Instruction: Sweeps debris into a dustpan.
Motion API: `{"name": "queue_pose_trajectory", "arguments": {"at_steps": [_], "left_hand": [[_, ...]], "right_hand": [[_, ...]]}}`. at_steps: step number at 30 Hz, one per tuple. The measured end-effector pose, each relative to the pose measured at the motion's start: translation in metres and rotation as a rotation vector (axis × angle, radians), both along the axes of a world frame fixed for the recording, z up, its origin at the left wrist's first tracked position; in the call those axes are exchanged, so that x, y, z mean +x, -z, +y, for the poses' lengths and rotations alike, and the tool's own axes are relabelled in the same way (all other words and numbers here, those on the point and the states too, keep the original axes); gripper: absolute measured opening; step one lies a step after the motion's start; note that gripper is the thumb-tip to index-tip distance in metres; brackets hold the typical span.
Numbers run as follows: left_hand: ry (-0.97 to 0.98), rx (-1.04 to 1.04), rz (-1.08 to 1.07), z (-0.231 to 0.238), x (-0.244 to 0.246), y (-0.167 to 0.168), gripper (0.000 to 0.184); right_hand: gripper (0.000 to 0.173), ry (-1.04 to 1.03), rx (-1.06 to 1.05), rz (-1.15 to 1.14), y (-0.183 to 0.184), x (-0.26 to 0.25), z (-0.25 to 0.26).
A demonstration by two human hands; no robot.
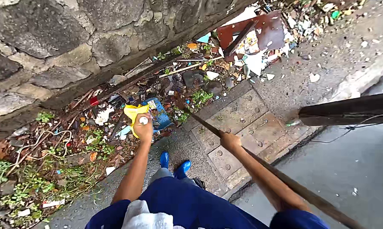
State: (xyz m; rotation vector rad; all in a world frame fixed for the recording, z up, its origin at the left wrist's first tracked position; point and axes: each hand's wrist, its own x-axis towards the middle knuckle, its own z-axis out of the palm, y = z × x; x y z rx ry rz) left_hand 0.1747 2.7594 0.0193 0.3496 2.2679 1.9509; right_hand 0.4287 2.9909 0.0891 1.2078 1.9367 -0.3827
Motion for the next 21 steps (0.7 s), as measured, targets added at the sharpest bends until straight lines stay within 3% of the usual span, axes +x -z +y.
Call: {"name": "queue_pose_trajectory", "arguments": {"at_steps": [5,7,9,12,14,17,21], "left_hand": [[0.008,-0.007,-0.014,-0.002,-0.013,0.012,0.013],[-0.008,-0.014,-0.035,0.000,-0.022,0.008,0.016],[-0.012,-0.048,-0.056,0.004,-0.025,0.006,0.016],[-0.008,-0.084,-0.065,0.012,-0.023,0.003,0.015],[-0.012,-0.077,-0.077,0.016,-0.022,0.001,0.016],[-0.024,0.008,-0.102,0.012,-0.032,-0.006,0.021],[-0.139,0.093,-0.180,0.022,-0.041,-0.039,0.030]], "right_hand": [[0.050,0.028,0.011,0.153,-0.089,0.067,0.023],[0.050,0.062,0.034,0.138,-0.105,0.068,0.011],[0.052,0.106,0.016,0.087,-0.087,0.048,-0.012],[0.057,0.150,-0.025,0.039,-0.018,0.003,-0.047],[0.059,0.100,-0.108,0.002,-0.002,-0.015,-0.055],[0.058,0.089,-0.169,0.046,-0.037,0.010,-0.049],[0.055,0.365,-0.096,0.168,-0.080,0.117,-0.038]]}}
